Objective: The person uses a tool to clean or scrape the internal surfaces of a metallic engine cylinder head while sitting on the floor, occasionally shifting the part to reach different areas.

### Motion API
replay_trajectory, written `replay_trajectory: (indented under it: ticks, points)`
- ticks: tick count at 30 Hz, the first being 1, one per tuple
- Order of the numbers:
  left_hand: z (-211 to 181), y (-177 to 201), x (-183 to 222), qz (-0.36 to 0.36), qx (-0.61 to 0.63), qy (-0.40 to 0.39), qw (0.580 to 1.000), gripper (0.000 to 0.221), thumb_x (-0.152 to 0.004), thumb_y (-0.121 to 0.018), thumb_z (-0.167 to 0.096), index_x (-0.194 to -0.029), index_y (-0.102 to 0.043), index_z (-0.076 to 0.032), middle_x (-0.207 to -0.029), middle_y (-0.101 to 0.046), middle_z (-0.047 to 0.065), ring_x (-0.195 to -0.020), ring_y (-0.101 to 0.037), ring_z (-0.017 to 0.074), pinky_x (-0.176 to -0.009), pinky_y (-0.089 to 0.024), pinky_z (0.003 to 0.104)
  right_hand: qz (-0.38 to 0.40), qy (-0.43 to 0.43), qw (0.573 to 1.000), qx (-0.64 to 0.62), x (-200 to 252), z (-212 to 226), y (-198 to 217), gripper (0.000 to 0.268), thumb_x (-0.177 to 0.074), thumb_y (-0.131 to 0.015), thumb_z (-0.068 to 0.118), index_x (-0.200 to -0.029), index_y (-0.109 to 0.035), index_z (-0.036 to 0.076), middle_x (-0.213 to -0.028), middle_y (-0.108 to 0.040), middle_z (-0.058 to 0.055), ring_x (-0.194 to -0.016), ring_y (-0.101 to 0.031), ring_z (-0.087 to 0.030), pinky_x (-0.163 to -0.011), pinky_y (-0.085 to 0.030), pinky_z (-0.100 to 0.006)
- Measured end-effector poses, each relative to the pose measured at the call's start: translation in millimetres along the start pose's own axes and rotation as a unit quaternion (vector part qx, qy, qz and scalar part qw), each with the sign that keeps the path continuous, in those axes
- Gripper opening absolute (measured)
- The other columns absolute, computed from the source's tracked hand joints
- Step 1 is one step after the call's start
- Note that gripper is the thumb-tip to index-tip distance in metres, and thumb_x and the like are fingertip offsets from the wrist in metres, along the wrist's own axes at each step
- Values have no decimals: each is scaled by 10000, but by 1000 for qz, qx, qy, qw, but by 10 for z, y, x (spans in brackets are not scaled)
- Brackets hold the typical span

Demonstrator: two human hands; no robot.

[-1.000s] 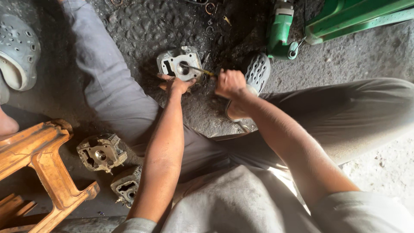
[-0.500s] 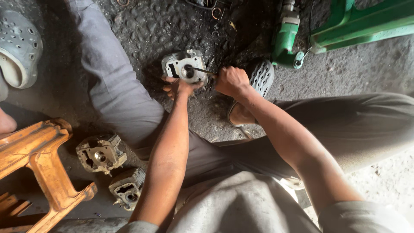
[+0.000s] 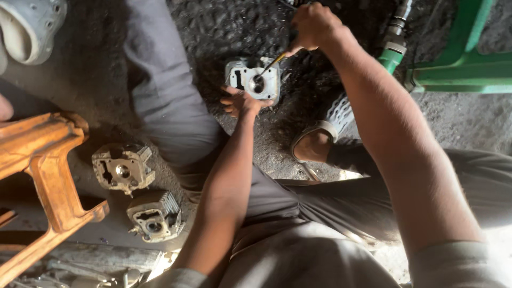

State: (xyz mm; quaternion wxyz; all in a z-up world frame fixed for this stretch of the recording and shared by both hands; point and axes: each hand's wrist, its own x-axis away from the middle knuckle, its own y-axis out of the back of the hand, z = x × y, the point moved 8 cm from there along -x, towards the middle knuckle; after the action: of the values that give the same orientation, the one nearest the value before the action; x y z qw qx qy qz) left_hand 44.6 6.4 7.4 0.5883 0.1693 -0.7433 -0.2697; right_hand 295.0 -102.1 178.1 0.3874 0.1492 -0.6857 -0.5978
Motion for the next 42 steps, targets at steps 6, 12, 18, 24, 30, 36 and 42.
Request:
replay_trajectory:
  ticks: [6,12,18,24,30,36,42]
  points:
    - [-35,31,31,-2,-8,13,1000,1711,-441,-1056,-387,-1565,201,-97,-1608,-101,393,-1440,-309,553,-1155,-402,587,108,57,993,-2,-92,1202,-154,229,-971,-701,353,-1045,-782,151,-855,-736,-113,-685,-707,-238,-626,-617,-360]
    - [-29,-1,53,-14,14,-32,999,1709,-466,-1092,-410,-1527,206,-85,-1560,-13,454,-1423,-208,632,-1154,-316,633,82,123,987,-69,-619,1330,180,331,-883,-772,306,-1110,-732,68,-900,-748,-144,-727,-702,-227,-607,-593,-388]
    - [-144,-60,91,-5,6,-65,998,1666,-474,-1051,-467,-1551,149,-45,-1565,-38,478,-1413,-248,638,-1117,-379,630,87,6,876,-475,-328,1339,15,453,-933,-790,463,-1032,-635,49,-854,-723,-117,-760,-696,-183,-681,-588,-331]
    - [-286,-130,66,7,20,-42,999,1673,-473,-1058,-458,-1549,155,-48,-1561,-64,465,-1406,-266,621,-1122,-362,632,-141,187,910,-342,-59,1969,204,364,-921,-701,151,-589,-636,17,-537,-601,-155,-415,-589,-270,-468,-526,-367]
    - [-308,-74,176,8,37,-27,999,1679,-472,-1065,-449,-1548,161,-51,-1557,-89,453,-1399,-285,603,-1126,-345,633,-134,108,949,-263,-775,1639,498,336,-947,-699,152,-641,-646,22,-562,-614,-142,-437,-594,-256,-473,-521,-365]
    - [-325,-55,153,-6,39,-35,999,1702,-460,-1076,-457,-1511,199,-50,-1523,-69,469,-1368,-276,611,-1110,-334,633,-164,171,930,-279,-714,1812,172,309,-972,-697,153,-693,-656,27,-587,-626,-130,-459,-600,-241,-477,-515,-362]
    - [-338,-22,174,-1,32,-17,999,1686,-431,-1057,-411,-1552,150,-56,-1478,-243,371,-1274,-444,491,-1048,-466,555,-138,100,951,-258,-802,1467,214,282,-998,-695,154,-745,-666,32,-612,-639,-118,-481,-605,-226,-482,-510,-359]
